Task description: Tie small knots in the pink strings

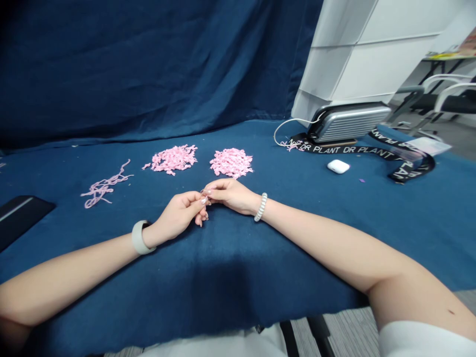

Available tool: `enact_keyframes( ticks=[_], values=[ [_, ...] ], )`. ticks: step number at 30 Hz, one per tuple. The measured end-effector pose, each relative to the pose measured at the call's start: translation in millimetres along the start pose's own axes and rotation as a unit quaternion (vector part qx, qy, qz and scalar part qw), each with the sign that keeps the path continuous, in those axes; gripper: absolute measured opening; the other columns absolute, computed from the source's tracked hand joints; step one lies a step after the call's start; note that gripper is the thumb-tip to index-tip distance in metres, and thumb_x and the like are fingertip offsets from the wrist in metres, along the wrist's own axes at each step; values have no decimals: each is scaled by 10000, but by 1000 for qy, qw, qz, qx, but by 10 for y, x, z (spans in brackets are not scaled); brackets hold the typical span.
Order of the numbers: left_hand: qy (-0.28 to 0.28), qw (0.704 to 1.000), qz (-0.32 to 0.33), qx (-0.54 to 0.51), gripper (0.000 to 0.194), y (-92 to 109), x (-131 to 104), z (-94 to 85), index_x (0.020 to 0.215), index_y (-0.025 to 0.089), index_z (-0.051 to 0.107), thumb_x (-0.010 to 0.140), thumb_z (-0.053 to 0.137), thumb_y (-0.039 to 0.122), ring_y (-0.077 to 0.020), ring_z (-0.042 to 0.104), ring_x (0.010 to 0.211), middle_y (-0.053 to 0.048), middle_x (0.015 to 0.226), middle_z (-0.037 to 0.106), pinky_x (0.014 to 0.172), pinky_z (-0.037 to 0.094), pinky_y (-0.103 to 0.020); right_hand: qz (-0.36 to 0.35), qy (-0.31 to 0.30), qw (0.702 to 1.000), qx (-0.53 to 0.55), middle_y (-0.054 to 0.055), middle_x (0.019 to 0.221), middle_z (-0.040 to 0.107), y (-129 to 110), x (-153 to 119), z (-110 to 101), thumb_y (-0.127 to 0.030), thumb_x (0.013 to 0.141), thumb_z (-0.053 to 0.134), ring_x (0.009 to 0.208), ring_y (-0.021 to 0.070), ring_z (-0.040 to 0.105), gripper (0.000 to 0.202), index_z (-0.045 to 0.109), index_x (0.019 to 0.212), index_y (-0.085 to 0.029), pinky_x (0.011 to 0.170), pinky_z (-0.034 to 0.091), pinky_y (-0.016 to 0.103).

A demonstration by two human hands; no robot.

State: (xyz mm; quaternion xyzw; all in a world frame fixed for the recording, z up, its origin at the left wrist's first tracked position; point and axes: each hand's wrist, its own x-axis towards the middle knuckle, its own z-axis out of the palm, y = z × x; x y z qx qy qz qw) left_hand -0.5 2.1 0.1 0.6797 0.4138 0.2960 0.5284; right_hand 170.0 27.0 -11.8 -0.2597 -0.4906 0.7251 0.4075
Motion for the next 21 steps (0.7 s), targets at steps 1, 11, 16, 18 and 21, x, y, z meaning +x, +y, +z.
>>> enact_keyframes(
  ticks=[1,11,16,18,21],
  values=[
    [1,1000,-3,-1,307,2,1,1,712,108,519,833,486,388,-55,547,486,18,485,544,592,469,-172,-1,9,1000,5,26,755,627,5,1,-2,-214,647,748,665,89,581,135,673,705,-117,665,467,241],
    [5,1000,-10,-22,252,-16,12,1,776,110,520,825,497,356,-55,544,481,19,518,554,579,480,-181,-51,88,993,-51,-7,593,575,36,16,-6,-317,635,750,557,73,496,240,607,629,-124,584,393,240],
    [3,1000,-12,-18,251,-22,14,-1,802,107,529,824,495,355,-50,542,483,12,552,567,575,481,-179,-74,127,985,-85,-17,580,549,33,26,-22,-325,659,730,557,67,468,249,585,612,-128,584,373,238],
    [3,1000,-13,-14,255,-25,13,-3,806,107,533,824,493,358,-49,544,486,10,559,569,577,481,-178,-71,133,985,-82,-16,590,552,30,29,-28,-331,659,729,564,71,473,250,582,620,-132,594,379,242],
    [4,1000,-14,-14,263,-26,12,-3,812,107,535,823,494,367,-47,541,484,6,575,575,572,479,-177,-65,132,986,-79,-19,580,538,31,35,-33,-340,663,723,559,72,467,261,571,616,-133,594,376,245]
  ],
)
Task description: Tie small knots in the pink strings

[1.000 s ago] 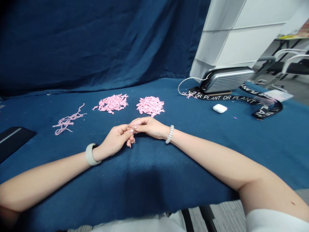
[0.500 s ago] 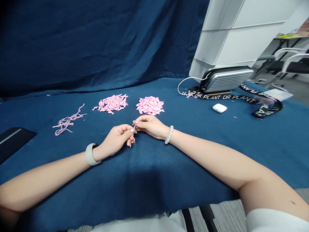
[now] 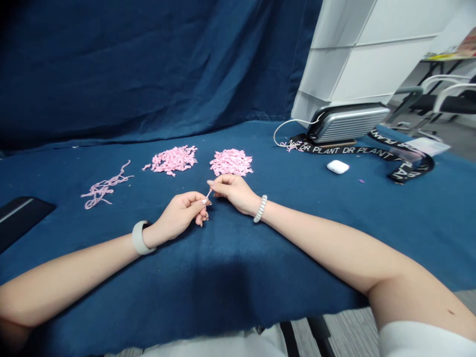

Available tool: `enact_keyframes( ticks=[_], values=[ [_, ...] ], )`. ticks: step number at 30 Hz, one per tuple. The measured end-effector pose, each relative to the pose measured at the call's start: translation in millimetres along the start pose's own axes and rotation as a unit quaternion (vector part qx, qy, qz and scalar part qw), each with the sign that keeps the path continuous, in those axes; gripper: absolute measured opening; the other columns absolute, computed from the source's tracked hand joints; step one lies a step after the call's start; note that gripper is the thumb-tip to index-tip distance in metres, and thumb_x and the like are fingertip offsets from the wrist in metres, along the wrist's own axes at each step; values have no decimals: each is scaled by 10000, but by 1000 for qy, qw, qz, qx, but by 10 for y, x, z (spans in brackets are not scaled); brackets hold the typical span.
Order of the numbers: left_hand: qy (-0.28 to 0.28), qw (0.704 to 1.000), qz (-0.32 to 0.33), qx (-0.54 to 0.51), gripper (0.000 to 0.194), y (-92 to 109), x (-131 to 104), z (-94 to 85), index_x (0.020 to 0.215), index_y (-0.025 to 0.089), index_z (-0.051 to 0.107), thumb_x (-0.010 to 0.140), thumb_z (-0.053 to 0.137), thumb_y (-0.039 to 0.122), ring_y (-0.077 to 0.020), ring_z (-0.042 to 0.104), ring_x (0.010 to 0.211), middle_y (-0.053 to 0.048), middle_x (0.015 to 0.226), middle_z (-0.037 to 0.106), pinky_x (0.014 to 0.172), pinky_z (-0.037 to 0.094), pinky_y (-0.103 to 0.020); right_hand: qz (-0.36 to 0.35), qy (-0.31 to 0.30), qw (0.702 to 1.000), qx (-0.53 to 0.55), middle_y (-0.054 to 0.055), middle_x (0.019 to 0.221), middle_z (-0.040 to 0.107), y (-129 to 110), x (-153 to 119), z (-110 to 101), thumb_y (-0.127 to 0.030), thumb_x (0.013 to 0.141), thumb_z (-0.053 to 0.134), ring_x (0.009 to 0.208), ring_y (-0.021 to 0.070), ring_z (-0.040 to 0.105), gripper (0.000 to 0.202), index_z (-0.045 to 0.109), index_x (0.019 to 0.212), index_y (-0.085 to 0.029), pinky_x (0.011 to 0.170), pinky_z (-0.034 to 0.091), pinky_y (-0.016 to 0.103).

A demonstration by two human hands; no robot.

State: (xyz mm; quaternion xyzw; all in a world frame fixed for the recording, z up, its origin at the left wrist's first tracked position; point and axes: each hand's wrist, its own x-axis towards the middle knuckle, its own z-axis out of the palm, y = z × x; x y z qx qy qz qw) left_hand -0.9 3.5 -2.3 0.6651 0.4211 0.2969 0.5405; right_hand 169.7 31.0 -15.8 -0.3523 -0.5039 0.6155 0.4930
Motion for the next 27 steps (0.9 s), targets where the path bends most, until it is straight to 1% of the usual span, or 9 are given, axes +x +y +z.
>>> enact_keyframes(
  ticks=[5,11,14,16,18,21,23,25,27],
  values=[
    [2,1000,-2,-1,258,11,-1,3,812,108,535,818,503,363,-51,539,482,6,565,573,575,480,-183,1,-20,1000,-12,-17,575,522,15,10,-6,-355,694,693,557,73,460,270,563,620,-131,594,367,248],
    [1,1000,-1,-6,257,18,-2,9,806,107,535,813,513,363,-51,538,482,7,560,573,574,480,-182,12,-24,1000,3,-11,593,535,12,15,-3,-358,687,690,572,79,476,267,560,637,-130,602,367,249],
    [9,1000,-4,-15,262,20,0,11,813,103,545,811,516,364,-46,531,478,11,556,563,576,484,-181,17,-23,999,14,-11,587,533,5,12,-1,-348,691,680,571,79,473,257,551,643,-131,598,361,244],
    [16,999,-7,-28,259,10,6,11,868,101,564,811,515,350,-45,531,482,14,562,560,577,488,-181,15,-19,999,26,-15,584,525,3,11,-2,-335,687,679,570,77,469,247,544,648,-132,604,364,243],
    [24,998,-11,-49,266,-14,17,9,963,107,573,812,513,317,-45,538,496,9,595,574,586,495,-188,9,-14,999,39,-20,589,518,6,13,-7,-319,677,682,570,75,469,237,537,656,-133,613,371,244],
    [54,993,-8,-100,313,-71,35,1,1085,128,536,806,514,268,-48,551,521,2,642,599,615,506,-203,2,2,999,46,-26,587,507,15,24,-21,-326,682,674,571,76,470,235,529,680,-140,620,380,248],
    [85,987,9,-137,349,-106,45,-11,1125,150,502,793,536,251,-45,554,532,7,654,608,620,499,-195,-1,17,999,39,-30,581,502,22,30,-32,-342,686,668,569,78,472,242,529,697,-145,619,384,249],
    [112,979,30,-169,370,-120,54,-31,1131,169,483,779,562,252,-35,546,526,14,662,613,601,481,-170,-2,27,999,27,-31,584,504,25,34,-39,-353,679,672,565,78,475,253,528,699,-147,616,386,248],
    [136,970,48,-193,344,-100,65,-60,1089,169,488,771,579,264,-22,533,515,24,652,608,588,467,-150,-3,28,1000,7,-29,592,506,21,31,-40,-362,681,671,566,79,479,257,528,689,-148,612,388,246]
  ],
)
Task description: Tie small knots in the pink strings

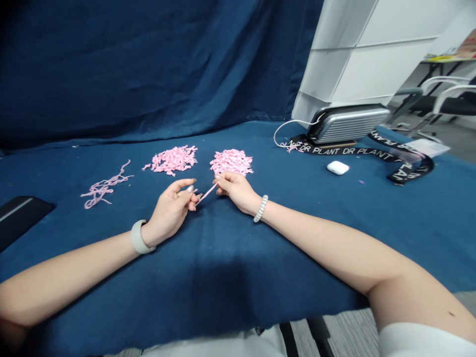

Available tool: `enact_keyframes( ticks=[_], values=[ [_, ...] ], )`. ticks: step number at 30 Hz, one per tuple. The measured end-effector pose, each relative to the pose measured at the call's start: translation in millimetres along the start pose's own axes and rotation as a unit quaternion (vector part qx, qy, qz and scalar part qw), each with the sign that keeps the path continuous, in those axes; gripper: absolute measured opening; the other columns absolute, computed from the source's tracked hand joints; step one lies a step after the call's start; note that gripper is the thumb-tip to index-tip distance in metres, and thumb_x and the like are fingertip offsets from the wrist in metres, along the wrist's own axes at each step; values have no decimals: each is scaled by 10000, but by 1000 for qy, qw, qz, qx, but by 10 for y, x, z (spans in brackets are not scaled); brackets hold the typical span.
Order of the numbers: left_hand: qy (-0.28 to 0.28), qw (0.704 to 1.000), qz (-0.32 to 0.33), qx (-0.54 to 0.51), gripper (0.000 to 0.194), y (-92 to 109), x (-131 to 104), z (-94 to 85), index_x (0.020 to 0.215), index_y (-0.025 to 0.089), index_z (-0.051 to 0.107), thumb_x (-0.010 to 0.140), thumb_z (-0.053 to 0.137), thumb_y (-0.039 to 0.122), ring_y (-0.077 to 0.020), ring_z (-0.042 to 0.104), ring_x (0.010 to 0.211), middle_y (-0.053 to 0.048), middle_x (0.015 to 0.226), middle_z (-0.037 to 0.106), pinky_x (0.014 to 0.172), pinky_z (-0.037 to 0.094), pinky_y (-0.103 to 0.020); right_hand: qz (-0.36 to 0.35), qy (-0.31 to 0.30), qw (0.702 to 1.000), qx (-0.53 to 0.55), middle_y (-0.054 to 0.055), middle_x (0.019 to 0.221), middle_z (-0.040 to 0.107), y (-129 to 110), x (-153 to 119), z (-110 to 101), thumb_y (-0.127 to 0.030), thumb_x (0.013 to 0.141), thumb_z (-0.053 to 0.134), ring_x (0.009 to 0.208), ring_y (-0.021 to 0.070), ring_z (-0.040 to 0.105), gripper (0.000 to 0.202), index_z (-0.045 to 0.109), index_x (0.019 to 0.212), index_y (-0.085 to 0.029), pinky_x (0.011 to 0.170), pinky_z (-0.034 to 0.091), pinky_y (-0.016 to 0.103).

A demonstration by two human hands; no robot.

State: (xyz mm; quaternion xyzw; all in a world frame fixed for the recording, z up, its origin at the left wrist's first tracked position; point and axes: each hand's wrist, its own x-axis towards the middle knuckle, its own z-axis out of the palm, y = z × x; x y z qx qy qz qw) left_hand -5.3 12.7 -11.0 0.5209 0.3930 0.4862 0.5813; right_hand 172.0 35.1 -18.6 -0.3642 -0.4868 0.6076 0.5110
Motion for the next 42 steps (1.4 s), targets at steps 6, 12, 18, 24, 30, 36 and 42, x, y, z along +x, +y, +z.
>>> enact_keyframes(
  ticks=[6,12,18,24,30,36,42],
  values=[
    [21,998,34,-51,263,220,35,-4,998,175,462,782,571,279,37,415,389,76,613,580,682,525,-193,-29,-80,974,-208,-3,613,542,-53,-37,23,-336,780,574,588,97,492,219,556,673,-146,622,387,249],
    [-43,995,-62,-72,355,237,-16,22,1064,198,429,763,593,290,29,344,333,67,665,570,382,382,-133,-60,-112,961,-246,1,659,526,-45,-55,14,-329,818,524,623,107,473,214,550,705,-149,634,379,251],
    [-94,985,-130,-57,534,102,4,27,1222,200,348,766,600,319,7,359,364,71,578,510,376,317,-115,-131,-156,954,-220,48,905,555,-44,-55,28,-317,804,565,811,134,528,191,575,704,-155,788,406,288],
    [-129,986,-108,-11,547,69,-6,50,1226,168,327,783,579,366,-5,364,342,58,555,523,379,313,-131,-162,-181,941,-237,47,847,577,-70,-81,65,-306,821,556,821,149,558,190,603,702,-166,818,428,318],
    [-116,986,-119,19,487,65,8,59,1175,161,373,788,566,384,-7,370,350,53,557,520,378,299,-130,-143,-137,941,-274,55,804,623,-65,-118,85,-274,817,549,748,148,565,174,618,716,-149,744,430,302],
    [-105,987,-125,-7,322,72,11,60,1018,156,459,797,548,372,-25,440,430,29,609,536,447,399,-162,-109,-76,953,-271,42,732,621,-60,-104,65,-290,806,545,662,128,535,180,612,729,-143,649,420,272],
    [-120,981,-155,3,233,88,24,47,827,100,505,728,629,270,-22,520,554,-4,722,562,601,484,-197,-134,-28,951,-278,36,708,599,-77,-113,78,-274,796,545,654,127,525,166,584,699,-146,650,419,277]
  ],
)
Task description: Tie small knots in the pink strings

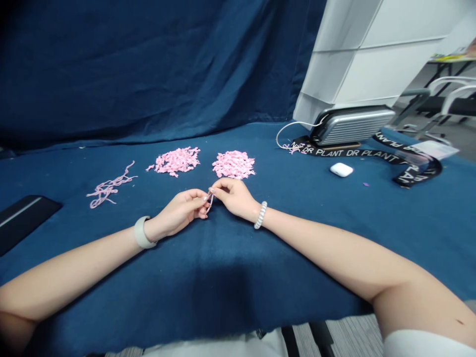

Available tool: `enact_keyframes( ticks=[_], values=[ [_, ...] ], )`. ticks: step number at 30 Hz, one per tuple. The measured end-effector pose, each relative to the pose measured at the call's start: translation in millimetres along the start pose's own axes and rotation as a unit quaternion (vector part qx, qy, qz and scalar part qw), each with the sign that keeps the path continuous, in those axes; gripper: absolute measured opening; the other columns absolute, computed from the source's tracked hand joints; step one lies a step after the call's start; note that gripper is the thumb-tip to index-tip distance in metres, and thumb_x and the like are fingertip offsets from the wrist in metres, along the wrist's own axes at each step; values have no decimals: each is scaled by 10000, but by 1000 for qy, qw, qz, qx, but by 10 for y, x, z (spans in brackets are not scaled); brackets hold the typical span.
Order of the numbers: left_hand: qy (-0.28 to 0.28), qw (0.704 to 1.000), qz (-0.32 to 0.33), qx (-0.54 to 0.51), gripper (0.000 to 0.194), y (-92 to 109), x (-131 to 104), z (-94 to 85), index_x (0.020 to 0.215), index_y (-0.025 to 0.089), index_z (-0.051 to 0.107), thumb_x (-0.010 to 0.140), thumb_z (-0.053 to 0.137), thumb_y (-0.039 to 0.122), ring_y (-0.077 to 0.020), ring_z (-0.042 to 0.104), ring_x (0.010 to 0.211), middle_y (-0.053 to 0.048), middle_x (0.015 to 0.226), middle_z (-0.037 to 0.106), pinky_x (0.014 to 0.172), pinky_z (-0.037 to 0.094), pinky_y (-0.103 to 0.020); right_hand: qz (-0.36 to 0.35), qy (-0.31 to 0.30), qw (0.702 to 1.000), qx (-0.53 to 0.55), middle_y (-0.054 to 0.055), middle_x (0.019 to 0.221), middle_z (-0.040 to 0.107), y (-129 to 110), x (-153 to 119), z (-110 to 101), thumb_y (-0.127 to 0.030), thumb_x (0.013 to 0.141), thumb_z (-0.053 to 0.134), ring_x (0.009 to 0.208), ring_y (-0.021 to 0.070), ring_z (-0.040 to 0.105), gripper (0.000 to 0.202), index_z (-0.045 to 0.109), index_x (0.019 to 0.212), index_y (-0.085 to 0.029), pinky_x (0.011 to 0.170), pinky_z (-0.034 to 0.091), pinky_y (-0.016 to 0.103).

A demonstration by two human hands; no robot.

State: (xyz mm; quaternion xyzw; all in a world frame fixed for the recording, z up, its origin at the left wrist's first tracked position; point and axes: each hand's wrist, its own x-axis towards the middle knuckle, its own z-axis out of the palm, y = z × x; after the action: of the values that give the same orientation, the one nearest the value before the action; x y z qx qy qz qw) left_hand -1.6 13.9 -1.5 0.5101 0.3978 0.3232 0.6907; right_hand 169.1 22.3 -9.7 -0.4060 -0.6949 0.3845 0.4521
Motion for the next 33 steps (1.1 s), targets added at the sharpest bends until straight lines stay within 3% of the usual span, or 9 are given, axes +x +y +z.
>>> enact_keyframes(
  ticks=[7,17,27,33],
  values=[
    [-2,1000,3,2,237,-19,2,-5,754,97,475,740,616,287,-20,503,523,8,657,544,584,482,-192,-2,-1,1000,5,28,707,595,16,1,1,-272,787,562,648,116,516,166,593,698,-135,644,417,264],
    [51,995,30,-75,215,-4,-1,-7,810,128,467,766,598,292,-5,474,508,33,647,507,541,502,-176,-2,-4,1000,4,18,698,565,12,8,-26,-287,788,576,630,98,477,190,589,685,-128,620,389,248],
    [55,998,29,-8,324,-6,-6,6,823,127,521,686,669,380,-40,493,652,6,769,493,506,546,-201,-77,-8,997,17,21,730,559,21,-4,-11,-273,781,610,685,112,501,156,620,686,-150,659,397,266],
    [33,999,9,12,347,17,-4,-3,796,118,526,662,688,394,-38,491,648,-1,778,513,482,532,-179,-77,1,997,20,20,735,563,44,-2,-6,-280,769,625,706,122,507,142,641,685,-166,656,403,274]
  ],
)
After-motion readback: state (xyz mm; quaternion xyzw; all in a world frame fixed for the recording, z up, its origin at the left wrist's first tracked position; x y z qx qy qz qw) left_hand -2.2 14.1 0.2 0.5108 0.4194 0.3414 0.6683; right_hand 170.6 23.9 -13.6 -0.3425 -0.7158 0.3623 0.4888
